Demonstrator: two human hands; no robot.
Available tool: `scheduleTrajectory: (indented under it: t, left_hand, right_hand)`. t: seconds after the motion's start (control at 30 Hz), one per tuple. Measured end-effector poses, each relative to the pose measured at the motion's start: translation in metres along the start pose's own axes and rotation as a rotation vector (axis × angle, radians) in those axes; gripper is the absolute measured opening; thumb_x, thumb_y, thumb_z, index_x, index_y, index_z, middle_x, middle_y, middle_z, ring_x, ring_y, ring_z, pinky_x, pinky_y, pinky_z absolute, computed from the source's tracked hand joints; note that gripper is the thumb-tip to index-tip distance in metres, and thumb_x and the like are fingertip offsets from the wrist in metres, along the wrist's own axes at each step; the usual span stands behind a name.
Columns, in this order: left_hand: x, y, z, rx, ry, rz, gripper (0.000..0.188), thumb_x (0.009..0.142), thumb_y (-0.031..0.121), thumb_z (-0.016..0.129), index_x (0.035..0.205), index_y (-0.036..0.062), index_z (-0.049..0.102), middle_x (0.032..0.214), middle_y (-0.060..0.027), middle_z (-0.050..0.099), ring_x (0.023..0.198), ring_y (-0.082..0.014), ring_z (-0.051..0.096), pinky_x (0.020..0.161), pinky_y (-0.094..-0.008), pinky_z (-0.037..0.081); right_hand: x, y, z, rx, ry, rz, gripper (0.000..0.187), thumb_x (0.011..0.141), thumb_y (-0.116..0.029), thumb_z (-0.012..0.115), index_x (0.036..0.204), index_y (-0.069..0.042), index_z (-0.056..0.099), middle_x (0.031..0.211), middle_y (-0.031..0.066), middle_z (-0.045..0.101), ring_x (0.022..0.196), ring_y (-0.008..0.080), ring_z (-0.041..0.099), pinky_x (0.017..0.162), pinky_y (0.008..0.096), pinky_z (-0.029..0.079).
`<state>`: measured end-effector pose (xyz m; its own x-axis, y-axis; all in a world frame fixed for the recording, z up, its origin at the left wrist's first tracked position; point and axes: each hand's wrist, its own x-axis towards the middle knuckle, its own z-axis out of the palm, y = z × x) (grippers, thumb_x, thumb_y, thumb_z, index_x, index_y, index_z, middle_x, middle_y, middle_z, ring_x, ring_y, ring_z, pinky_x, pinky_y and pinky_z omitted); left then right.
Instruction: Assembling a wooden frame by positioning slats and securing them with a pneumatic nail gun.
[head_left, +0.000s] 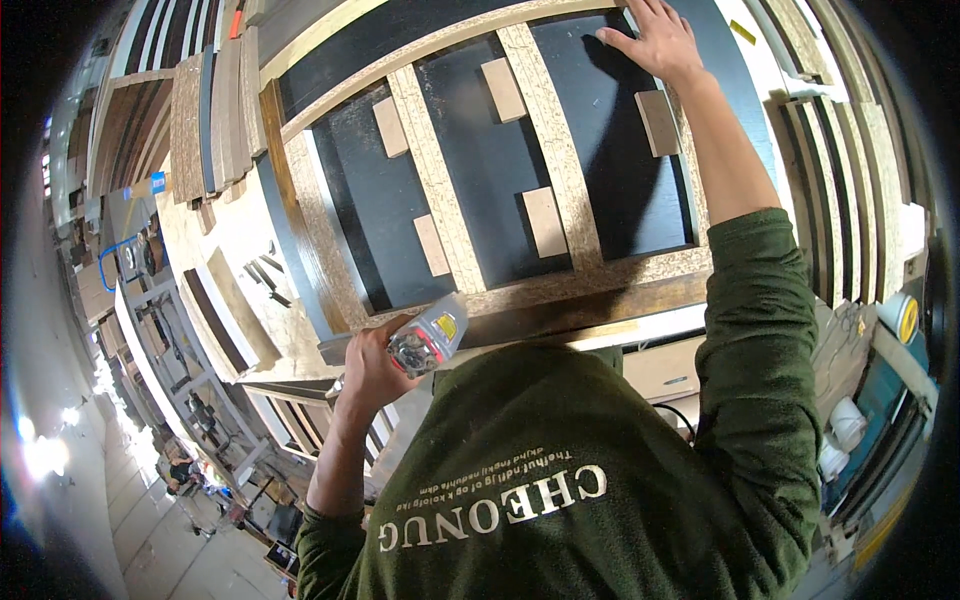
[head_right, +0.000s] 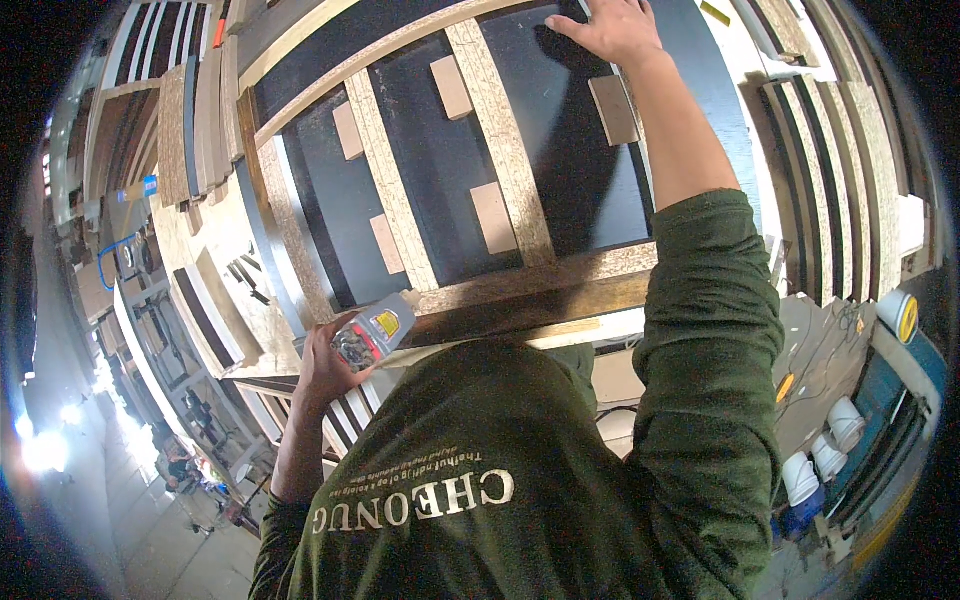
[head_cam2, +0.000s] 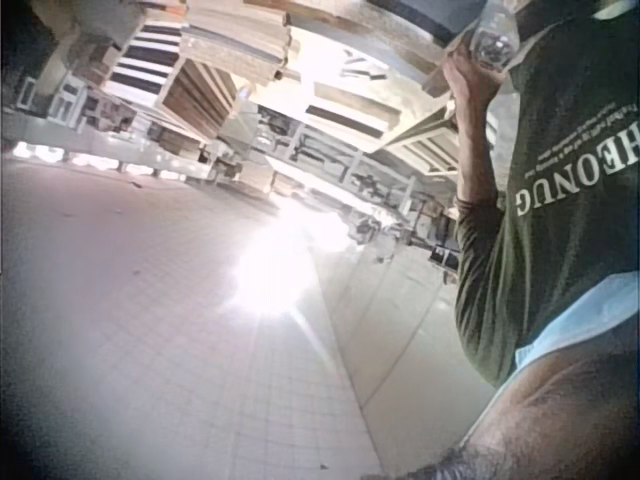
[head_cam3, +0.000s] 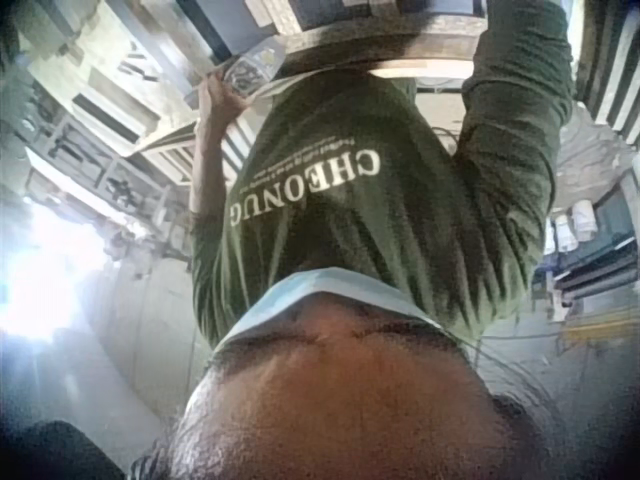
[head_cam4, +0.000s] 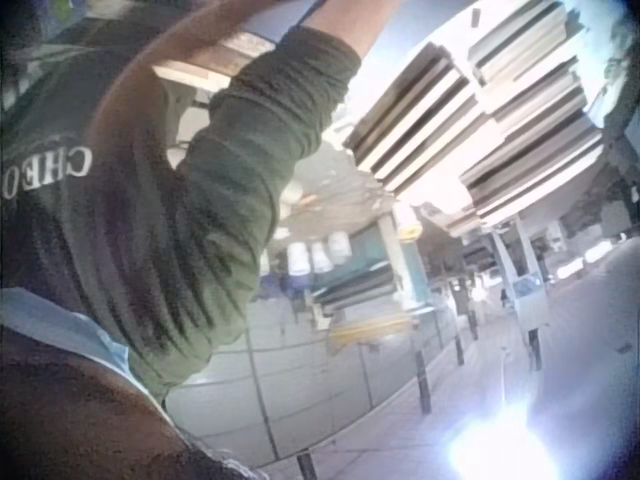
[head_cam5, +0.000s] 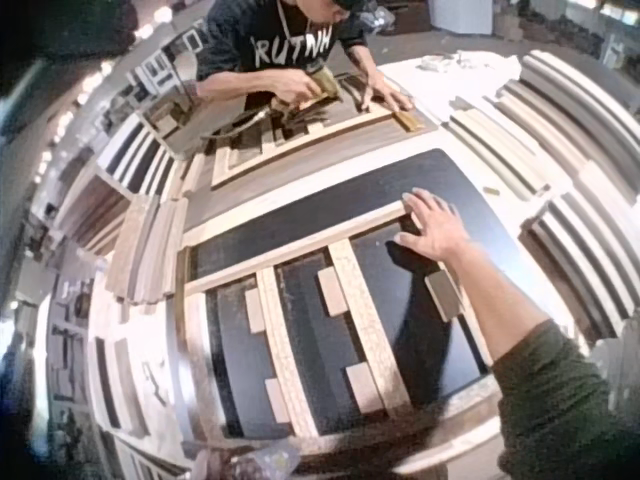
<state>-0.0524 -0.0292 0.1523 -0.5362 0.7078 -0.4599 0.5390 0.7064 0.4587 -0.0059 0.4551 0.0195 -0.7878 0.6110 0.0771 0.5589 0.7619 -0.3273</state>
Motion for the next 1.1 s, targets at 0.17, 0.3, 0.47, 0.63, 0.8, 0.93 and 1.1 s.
scheduleTrajectory:
  t: [0.17,0.3,0.47,0.63,0.8,0.93,1.1]
  left_hand:
    - [0.001,-0.006,0.001,0.02,-0.11,-0.129,0.062,0.053,0.01,0.082,0.11,-0.0006,0.062,0.096,-0.019,0.069,0.088,-0.0261,0.069,0.08,-0.0358,0.053]
    - [0.0,-0.011,0.003,0.012,-0.066,-0.069,0.058,0.055,0.023,0.084,0.107,0.0036,0.066,0.089,-0.0177,0.069,0.084,-0.0318,0.068,0.075,-0.0384,0.052]
    - [-0.002,-0.006,0.004,0.028,-0.05,-0.022,0.057,0.055,0.021,0.083,0.106,0.0041,0.065,0.088,-0.0177,0.069,0.083,-0.0324,0.068,0.073,-0.039,0.052]
    - [0.003,0.008,0.002,0.193,-0.103,-0.061,0.064,0.055,0.018,0.084,0.112,0.0012,0.061,0.1,-0.0169,0.068,0.094,-0.0296,0.067,0.086,-0.0394,0.05]
    - [0.001,0.0,0.004,0.128,-0.124,-0.035,0.066,0.055,0.023,0.084,0.113,0.0016,0.06,0.097,-0.0169,0.068,0.092,-0.0307,0.067,0.084,-0.0395,0.05]
    - [0.006,0.01,0.006,0.079,-0.136,-0.013,0.063,0.056,0.021,0.081,0.111,0.0004,0.061,0.094,-0.0179,0.068,0.088,-0.0302,0.068,0.078,-0.0376,0.053]
    - [0.008,0.005,0.013,-0.002,-0.101,0.044,0.058,0.057,0.019,0.079,0.108,-0.0007,0.062,0.091,-0.0184,0.068,0.087,-0.0305,0.069,0.076,-0.0374,0.053]
  right_hand:
    - [0.001,0.005,0.004,-0.006,0.055,-0.044,0.083,0.073,-0.055,0.063,0.14,-0.011,0.041,0.147,0.0125,0.035,0.136,0.0327,0.031,0.11,0.0492,0.026]
    - [-0.001,0.001,0.002,-0.02,0.059,-0.032,0.082,0.073,-0.055,0.063,0.139,-0.011,0.042,0.147,0.0127,0.035,0.135,0.0332,0.032,0.11,0.0491,0.027]
    - [-0.003,-0.001,0.001,0.024,0.062,-0.029,0.081,0.073,-0.053,0.062,0.139,-0.01,0.043,0.146,0.0133,0.037,0.134,0.0339,0.033,0.11,0.0481,0.027]
    - [-0.001,0.003,0.003,0.02,0.066,-0.038,0.081,0.073,-0.053,0.062,0.139,-0.01,0.042,0.146,0.0132,0.036,0.134,0.0342,0.033,0.11,0.0482,0.027]
    - [-0.002,-0.003,0.0,0.027,0.025,-0.014,0.08,0.074,-0.052,0.062,0.14,-0.011,0.041,0.147,0.0135,0.036,0.135,0.0334,0.031,0.11,0.0478,0.026]
    - [-0.001,0.0,0.001,0.041,0.06,-0.029,0.08,0.073,-0.051,0.063,0.14,-0.012,0.041,0.147,0.0132,0.035,0.136,0.0337,0.031,0.111,0.048,0.026]
    - [-0.007,0.0,-0.004,0.025,0.043,0.011,0.08,0.073,-0.051,0.063,0.139,-0.012,0.042,0.147,0.0126,0.035,0.135,0.0341,0.031,0.11,0.0483,0.026]
